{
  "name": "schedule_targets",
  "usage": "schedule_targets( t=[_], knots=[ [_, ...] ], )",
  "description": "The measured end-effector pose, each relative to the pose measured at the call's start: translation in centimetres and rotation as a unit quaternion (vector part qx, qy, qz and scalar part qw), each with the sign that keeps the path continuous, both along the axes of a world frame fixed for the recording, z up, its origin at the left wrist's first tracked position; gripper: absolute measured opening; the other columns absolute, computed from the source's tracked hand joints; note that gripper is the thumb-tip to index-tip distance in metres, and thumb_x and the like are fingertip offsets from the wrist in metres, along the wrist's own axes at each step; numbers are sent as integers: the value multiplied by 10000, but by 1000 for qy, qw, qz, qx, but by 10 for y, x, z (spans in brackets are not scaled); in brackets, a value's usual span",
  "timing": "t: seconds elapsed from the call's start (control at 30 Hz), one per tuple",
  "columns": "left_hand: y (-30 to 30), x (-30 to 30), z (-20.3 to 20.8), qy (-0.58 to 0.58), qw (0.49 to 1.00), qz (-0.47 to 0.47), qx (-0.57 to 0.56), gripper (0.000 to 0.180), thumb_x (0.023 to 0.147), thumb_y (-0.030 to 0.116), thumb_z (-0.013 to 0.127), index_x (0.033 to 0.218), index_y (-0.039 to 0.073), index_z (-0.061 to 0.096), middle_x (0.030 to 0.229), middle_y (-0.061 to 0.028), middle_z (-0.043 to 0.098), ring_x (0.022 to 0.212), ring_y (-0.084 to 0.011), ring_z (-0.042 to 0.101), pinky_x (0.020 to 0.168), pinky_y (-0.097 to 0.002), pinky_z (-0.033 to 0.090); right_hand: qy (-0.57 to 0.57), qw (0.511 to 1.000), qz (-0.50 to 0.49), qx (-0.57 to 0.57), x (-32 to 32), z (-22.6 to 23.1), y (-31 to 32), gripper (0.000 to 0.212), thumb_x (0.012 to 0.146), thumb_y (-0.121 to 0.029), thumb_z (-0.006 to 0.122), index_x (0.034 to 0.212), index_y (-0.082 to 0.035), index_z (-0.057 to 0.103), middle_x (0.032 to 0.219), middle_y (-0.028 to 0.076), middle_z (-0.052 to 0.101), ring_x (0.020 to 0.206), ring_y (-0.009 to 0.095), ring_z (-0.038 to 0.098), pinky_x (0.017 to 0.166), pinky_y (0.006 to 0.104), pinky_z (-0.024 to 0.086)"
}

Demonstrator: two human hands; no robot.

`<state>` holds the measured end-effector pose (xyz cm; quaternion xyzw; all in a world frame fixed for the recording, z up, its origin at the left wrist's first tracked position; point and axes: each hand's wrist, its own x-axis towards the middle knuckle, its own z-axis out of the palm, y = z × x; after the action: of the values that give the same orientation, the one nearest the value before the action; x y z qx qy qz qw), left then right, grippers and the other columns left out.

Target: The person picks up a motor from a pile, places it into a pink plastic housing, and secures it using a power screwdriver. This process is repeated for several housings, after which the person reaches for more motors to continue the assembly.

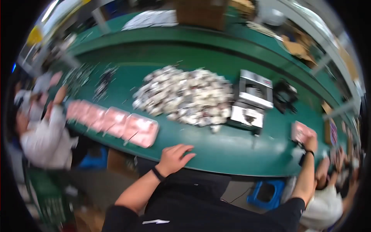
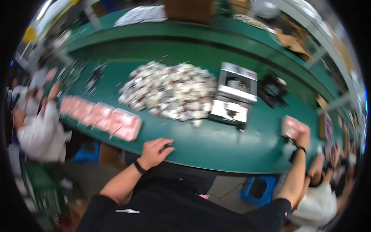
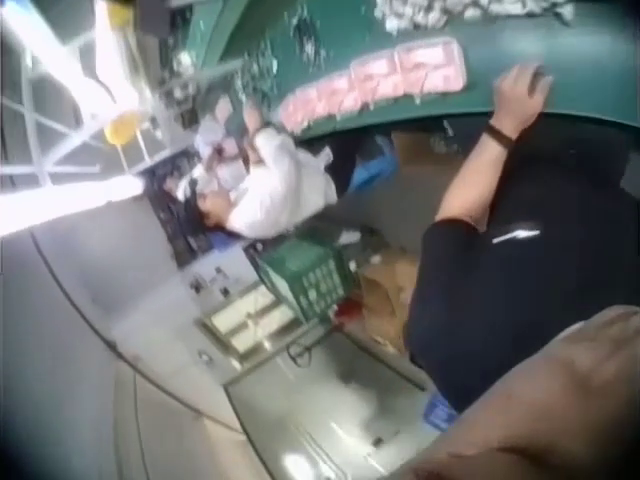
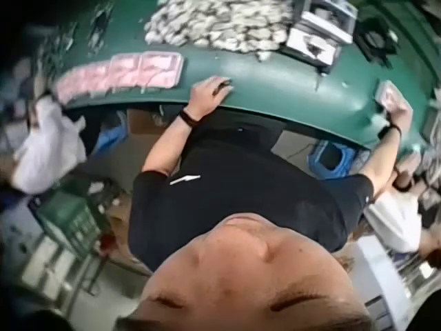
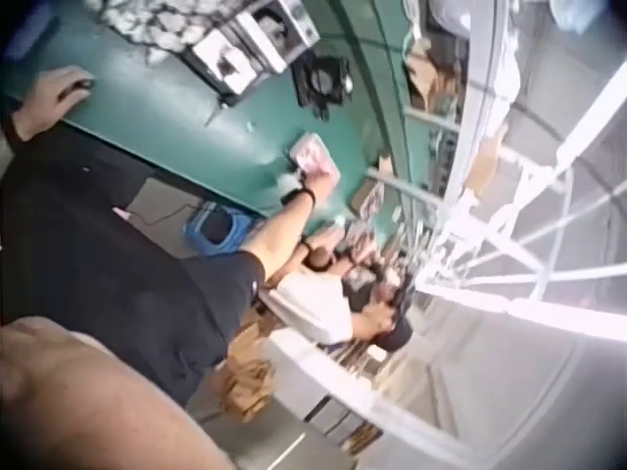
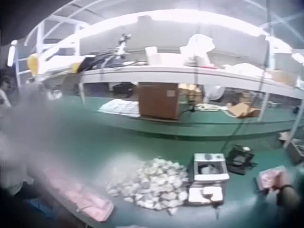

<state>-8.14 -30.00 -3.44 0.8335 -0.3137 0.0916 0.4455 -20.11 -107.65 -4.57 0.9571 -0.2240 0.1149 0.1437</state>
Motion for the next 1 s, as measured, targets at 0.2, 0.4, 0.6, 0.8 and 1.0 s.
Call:
schedule_targets(
  t=[0.2, 0.4, 0.6, 0.8, 1.0],
  knots=[
    [91, -7, 46, -28, 949, 303, 77, 268, 872, 189, 782, 1078, 34, 706, 911, -117, 703, 763, -312, 676, 695, -393, 553, -213, 957, -183, 69, 74, 34, 86, 349, 1016, -374, 554, 1252, -136, 653, 1075, 209, 733, 975, 390, 711, 824, 495, 546],
    [242, 55, 34, -152, 837, 473, 230, 341, 898, 241, 729, 1135, 0, 684, 1089, -201, 673, 1019, -391, 631, 880, -477, 506, -299, 893, 194, 277, 63, 36, 338, 242, 952, -92, 691, 1181, -16, 663, 837, 92, 682, 733, 214, 633, 673, 329, 517],
    [275, 78, 32, 62, 853, 419, 304, 262, 877, 180, 714, 1059, -6, 691, 975, -190, 709, 930, -387, 662, 825, -485, 519, -155, 799, 220, 538, 60, 24, 564, 225, 911, -84, 726, 1114, -6, 671, 800, 88, 668, 667, 168, 630, 625, 298, 520],
    [251, 69, 24, 14, 913, 338, 227, 226, 865, 141, 712, 1027, -15, 689, 919, -175, 712, 892, -380, 663, 808, -484, 517, -118, 763, 237, 589, 76, 34, 654, 374, 907, -80, 749, 1242, 4, 605, 925, 87, 695, 725, 144, 653, 665, 282, 535],
    [189, 39, 32, 28, 947, 262, 185, 254, 865, 155, 732, 1065, 2, 696, 948, -158, 717, 931, -347, 659, 827, -453, 515, -90, 817, 204, 531, 65, 39, 629, 429, 910, -123, 761, 1278, -2, 577, 953, 122, 709, 745, 196, 685, 675, 309, 552]
  ],
)
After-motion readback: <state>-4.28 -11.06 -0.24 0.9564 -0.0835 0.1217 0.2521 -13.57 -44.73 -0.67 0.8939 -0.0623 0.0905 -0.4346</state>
